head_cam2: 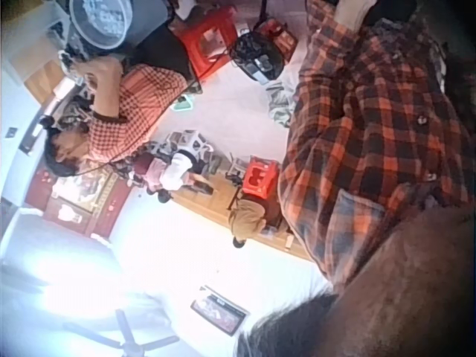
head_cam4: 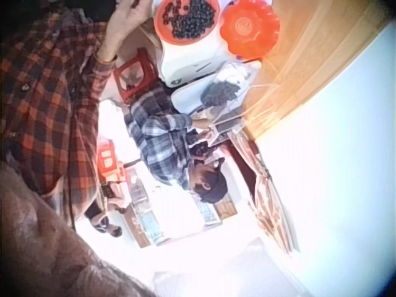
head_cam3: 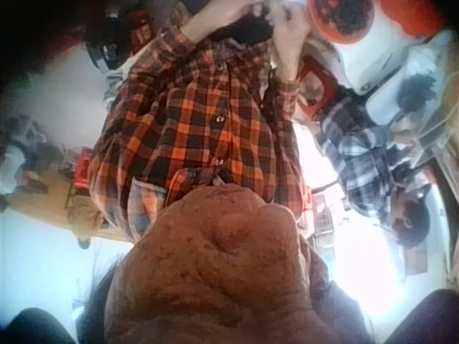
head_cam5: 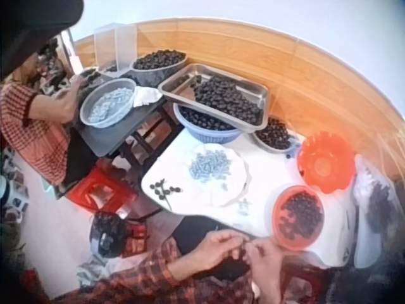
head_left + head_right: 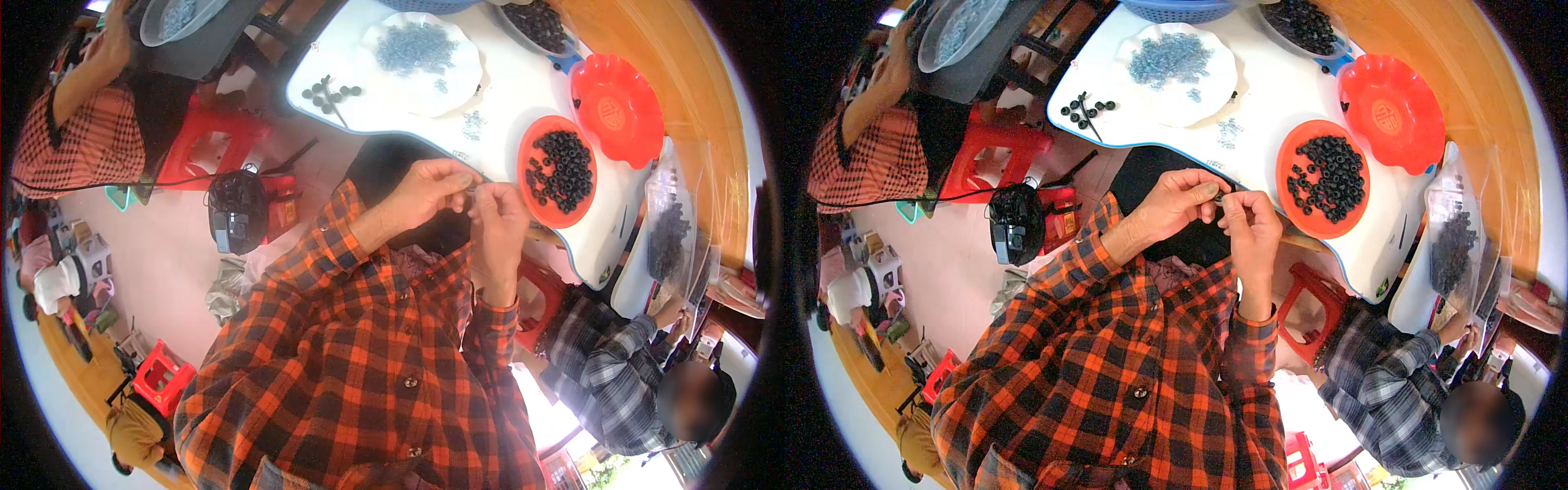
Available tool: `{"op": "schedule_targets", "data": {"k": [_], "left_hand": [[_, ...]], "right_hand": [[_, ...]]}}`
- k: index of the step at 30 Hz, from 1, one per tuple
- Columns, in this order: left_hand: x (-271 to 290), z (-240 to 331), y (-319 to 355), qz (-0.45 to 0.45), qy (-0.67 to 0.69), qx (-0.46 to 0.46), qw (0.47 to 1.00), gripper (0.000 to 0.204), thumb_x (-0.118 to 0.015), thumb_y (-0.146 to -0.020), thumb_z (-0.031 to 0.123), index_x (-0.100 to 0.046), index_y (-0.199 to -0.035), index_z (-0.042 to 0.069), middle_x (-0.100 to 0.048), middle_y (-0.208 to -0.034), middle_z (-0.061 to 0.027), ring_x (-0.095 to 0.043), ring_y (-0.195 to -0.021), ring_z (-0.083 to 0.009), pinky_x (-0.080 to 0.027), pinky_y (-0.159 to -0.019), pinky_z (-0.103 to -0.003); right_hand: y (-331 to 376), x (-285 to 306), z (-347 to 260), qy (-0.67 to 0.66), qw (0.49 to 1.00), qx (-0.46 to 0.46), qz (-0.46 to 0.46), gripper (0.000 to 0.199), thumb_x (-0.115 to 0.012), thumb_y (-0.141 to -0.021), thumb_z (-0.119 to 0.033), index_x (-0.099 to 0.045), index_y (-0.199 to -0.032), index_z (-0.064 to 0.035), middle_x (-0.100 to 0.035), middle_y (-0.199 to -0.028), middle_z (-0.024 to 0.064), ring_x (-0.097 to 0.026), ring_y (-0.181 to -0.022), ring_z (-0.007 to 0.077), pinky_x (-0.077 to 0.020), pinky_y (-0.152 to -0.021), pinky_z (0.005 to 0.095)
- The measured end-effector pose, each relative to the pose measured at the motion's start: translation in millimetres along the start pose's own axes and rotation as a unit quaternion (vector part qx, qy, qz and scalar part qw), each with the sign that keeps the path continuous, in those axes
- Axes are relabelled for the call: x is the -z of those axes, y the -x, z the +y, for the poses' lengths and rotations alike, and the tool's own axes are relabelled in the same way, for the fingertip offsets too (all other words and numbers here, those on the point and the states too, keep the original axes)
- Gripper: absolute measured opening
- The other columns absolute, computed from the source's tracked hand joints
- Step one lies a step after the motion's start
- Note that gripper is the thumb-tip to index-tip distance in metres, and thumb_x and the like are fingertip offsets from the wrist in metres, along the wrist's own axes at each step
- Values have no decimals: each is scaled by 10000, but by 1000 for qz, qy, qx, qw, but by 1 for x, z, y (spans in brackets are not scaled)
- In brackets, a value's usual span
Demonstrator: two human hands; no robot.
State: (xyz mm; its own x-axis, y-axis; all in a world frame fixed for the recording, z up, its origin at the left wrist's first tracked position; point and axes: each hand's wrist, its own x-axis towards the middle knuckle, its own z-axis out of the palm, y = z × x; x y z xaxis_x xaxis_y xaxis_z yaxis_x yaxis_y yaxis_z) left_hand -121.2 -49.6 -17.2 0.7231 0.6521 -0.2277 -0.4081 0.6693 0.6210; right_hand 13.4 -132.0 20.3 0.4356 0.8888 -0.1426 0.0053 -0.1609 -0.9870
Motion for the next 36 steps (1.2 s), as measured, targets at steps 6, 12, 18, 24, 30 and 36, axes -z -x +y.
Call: {"op": "schedule_targets", "data": {"k": [6, 12, 18, 24, 30, 36], "left_hand": [[0, 3, 1, -2, 70, 29, 997, 212, -611, -977, 136, -657, -1078, -44, -659, -858, -62, -610, -696, -123, -513, -620, -264], [4, -1, 6, 15, -24, 21, 999, 180, -591, -984, 99, -669, -1087, -27, -665, -889, -65, -606, -703, -108, -522, -630, -253], [3, -5, 7, 31, -6, 46, 998, 194, -584, -987, 98, -661, -1107, -32, -670, -902, -75, -606, -686, -93, -524, -619, -247], [6, -8, 7, 23, -9, 57, 998, 211, -581, -993, 118, -654, -1113, -39, -671, -898, -96, -606, -678, -87, -531, -624, -249], [5, -9, 6, 19, -16, 55, 998, 219, -584, -995, 136, -654, -1112, -37, -669, -894, -90, -607, -679, -86, -528, -623, -243], [4, -5, 8, 21, -22, 42, 999, 222, -576, -1000, 136, -659, -1118, -33, -664, -883, -78, -610, -689, -84, -534, -636, -245]], "right_hand": [[-1, -2, -6, -15, 999, -33, -18, 103, -640, -951, -102, -596, -917, -16, -613, -781, 11, -549, -679, 54, -456, -613, 210], [2, -5, 5, 62, 998, 24, 4, 85, -663, -912, -51, -591, -892, -10, -597, -794, 8, -545, -679, 54, -457, -612, 214], [1, 9, 10, 65, 997, 25, 45, 63, -669, -898, -33, -621, -871, -2, -585, -803, 25, -533, -652, 57, -448, -587, 216], [-31, 49, -5, 232, 956, 93, 151, 67, -663, -886, -50, -643, -894, 14, -604, -833, 101, -590, -754, 195, -476, -660, 322], [-64, 62, 0, 468, 841, 215, 166, 112, -665, -879, -125, -707, -951, -50, -610, -914, 127, -627, -778, 310, -510, -689, 400], [-78, 59, -3, 581, 795, 103, 140, 171, -639, -893, -250, -738, -996, -157, -613, -979, 107, -648, -845, 319, -521, -740, 436]]}}
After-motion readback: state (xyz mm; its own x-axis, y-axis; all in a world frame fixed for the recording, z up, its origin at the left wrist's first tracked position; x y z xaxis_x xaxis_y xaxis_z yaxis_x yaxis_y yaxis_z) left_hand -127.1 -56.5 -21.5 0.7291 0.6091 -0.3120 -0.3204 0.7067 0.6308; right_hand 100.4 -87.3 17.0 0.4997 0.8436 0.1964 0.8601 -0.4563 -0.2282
